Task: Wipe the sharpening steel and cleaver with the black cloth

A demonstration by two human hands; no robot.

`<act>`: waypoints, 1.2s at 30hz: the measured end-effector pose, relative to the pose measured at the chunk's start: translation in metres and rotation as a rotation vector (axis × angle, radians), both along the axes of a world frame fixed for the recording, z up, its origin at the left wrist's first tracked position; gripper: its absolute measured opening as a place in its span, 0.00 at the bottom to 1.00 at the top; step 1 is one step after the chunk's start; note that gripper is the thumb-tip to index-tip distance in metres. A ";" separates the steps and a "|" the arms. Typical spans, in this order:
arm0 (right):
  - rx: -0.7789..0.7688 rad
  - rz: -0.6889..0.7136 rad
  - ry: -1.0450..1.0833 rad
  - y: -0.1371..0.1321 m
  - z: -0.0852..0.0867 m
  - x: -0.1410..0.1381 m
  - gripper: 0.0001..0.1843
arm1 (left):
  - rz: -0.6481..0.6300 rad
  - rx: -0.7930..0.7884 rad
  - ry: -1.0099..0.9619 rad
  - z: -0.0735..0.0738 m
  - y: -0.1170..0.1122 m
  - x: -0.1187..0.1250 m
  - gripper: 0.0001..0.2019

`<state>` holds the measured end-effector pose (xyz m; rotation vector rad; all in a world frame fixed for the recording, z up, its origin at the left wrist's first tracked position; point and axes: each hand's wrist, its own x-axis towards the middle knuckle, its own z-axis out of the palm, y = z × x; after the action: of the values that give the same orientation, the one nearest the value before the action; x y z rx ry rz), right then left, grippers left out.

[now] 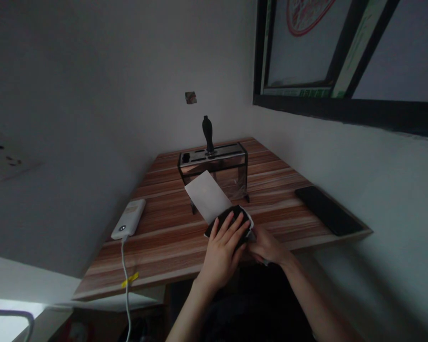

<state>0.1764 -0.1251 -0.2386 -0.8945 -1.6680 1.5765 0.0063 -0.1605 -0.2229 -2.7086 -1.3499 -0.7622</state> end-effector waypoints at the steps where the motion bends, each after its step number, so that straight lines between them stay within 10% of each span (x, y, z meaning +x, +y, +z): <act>1: 0.002 0.002 0.003 0.000 0.000 0.000 0.20 | 0.013 0.009 -0.005 0.002 0.003 -0.002 0.27; 23: -0.055 0.012 0.051 0.001 -0.005 0.000 0.17 | 0.201 0.236 -0.131 0.061 0.083 -0.050 0.22; 36: -0.063 -0.001 0.034 0.000 -0.003 0.000 0.18 | 0.242 0.240 -0.123 0.041 0.061 -0.028 0.23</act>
<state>0.1760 -0.1249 -0.2414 -0.8957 -1.6022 1.6419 -0.0215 -0.1000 -0.1821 -2.2993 -1.4672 -1.0063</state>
